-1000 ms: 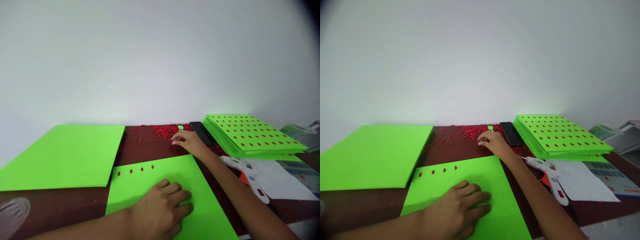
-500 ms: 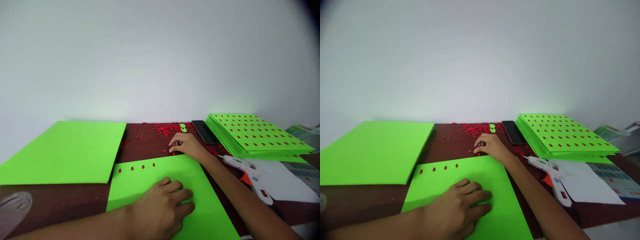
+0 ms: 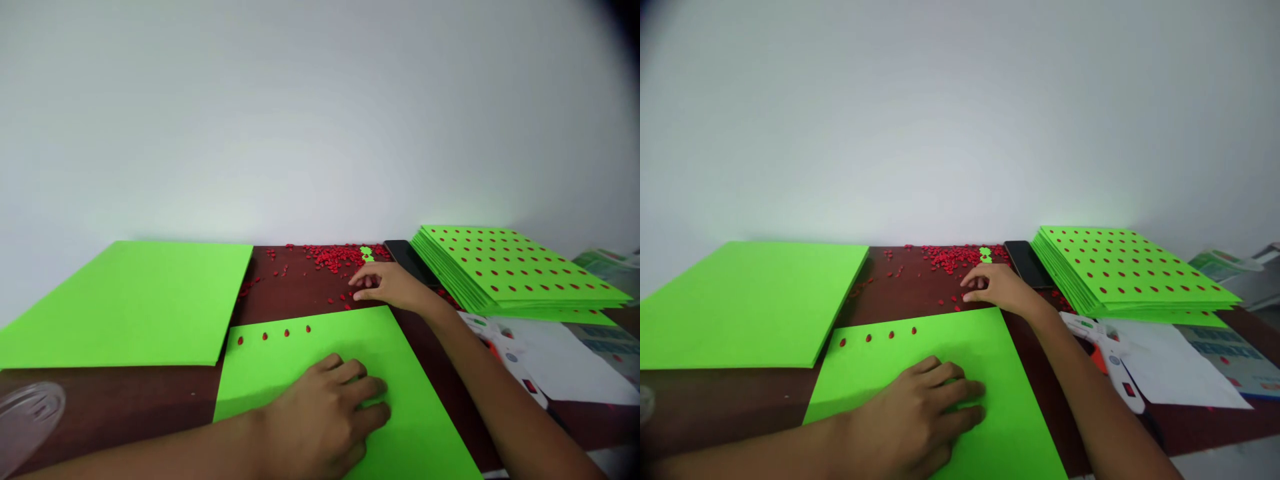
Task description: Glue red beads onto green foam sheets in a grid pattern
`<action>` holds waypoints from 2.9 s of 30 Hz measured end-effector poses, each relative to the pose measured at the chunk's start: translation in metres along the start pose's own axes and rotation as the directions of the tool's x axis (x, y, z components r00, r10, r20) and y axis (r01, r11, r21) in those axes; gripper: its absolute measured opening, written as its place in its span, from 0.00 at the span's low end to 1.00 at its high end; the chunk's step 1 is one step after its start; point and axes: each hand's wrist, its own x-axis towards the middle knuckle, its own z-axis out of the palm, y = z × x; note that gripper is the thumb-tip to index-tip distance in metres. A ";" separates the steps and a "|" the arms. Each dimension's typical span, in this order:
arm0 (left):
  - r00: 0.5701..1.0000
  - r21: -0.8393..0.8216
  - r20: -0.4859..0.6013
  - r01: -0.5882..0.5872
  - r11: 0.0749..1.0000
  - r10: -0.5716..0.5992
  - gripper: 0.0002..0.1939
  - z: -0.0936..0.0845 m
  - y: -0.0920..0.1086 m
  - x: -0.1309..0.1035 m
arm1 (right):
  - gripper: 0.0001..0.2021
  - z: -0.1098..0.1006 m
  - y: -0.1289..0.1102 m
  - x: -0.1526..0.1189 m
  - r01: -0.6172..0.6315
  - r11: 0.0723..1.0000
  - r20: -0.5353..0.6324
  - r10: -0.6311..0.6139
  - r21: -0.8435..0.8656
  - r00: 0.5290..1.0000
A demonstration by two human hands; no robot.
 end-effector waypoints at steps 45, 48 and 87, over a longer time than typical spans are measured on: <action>1.000 -0.004 -0.024 -0.018 1.000 0.018 0.18 0.002 -0.001 -0.001 | 0.02 0.013 -0.023 -0.004 0.124 0.989 -0.039 -0.127 -0.075 0.991; 0.999 -0.005 -0.020 -0.030 1.000 0.030 0.18 0.002 -0.002 -0.001 | 0.04 0.018 -0.043 -0.008 0.233 0.971 0.069 -0.236 0.054 0.969; 0.999 0.019 -0.032 -0.040 0.999 0.040 0.18 0.003 -0.002 0.000 | 0.08 0.034 -0.051 -0.012 0.298 0.955 0.208 -0.294 0.013 0.933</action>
